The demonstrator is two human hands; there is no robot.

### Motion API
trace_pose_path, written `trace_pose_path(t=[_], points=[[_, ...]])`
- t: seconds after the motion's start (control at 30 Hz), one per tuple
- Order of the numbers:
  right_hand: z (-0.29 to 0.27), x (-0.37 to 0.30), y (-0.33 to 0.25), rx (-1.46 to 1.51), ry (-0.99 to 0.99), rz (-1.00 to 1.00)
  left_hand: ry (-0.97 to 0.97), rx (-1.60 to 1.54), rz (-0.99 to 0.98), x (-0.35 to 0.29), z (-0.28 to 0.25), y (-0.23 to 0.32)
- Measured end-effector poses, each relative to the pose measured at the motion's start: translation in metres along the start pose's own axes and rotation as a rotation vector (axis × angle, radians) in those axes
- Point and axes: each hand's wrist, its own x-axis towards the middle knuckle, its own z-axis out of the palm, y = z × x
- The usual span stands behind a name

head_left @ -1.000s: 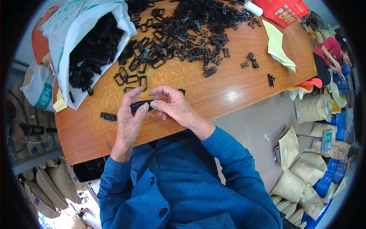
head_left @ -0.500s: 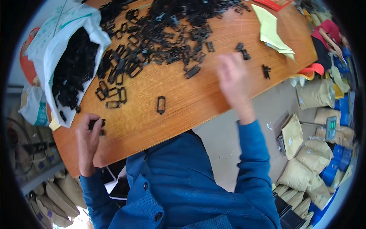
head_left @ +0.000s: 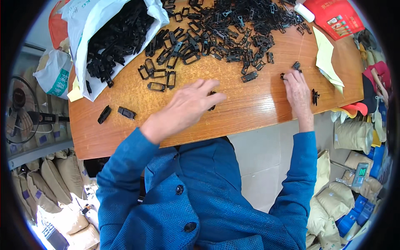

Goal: Assembling small black plastic components by hand at a workbench.

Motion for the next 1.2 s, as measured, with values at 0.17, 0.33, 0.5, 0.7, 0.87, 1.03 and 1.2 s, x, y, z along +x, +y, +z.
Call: trace_pose_path(t=[0.17, 0.33, 0.5, 0.7, 0.87, 1.03, 1.2], points=[[0.001, -0.004, -0.068, 0.722, -0.016, 0.197, -0.116, -0.030, 0.038, -0.007, 0.013, -0.015], [0.014, -0.007, -0.141, 1.026, -0.101, 0.192, -0.107, 0.159, -0.283, -0.031, -0.002, -0.016], [0.031, -0.002, -0.193, 1.207, -0.162, 0.190, 0.083, 0.198, -0.302, -0.058, 0.002, -0.025], [0.037, -0.005, -0.226, 1.309, -0.182, 0.264, 0.162, 0.003, -0.456, -0.082, 0.009, -0.030], [0.034, 0.004, -0.252, 1.416, -0.101, 0.303, 0.407, -0.617, -0.729, -0.079, 0.023, -0.020], [0.031, 0.015, -0.268, 1.387, 0.053, 0.287, 0.684, -0.743, -0.561, -0.075, 0.035, -0.001], [0.025, 0.018, -0.266, 1.258, 0.057, 0.281, 0.648, -1.136, -0.568, -0.080, 0.032, 0.008]])
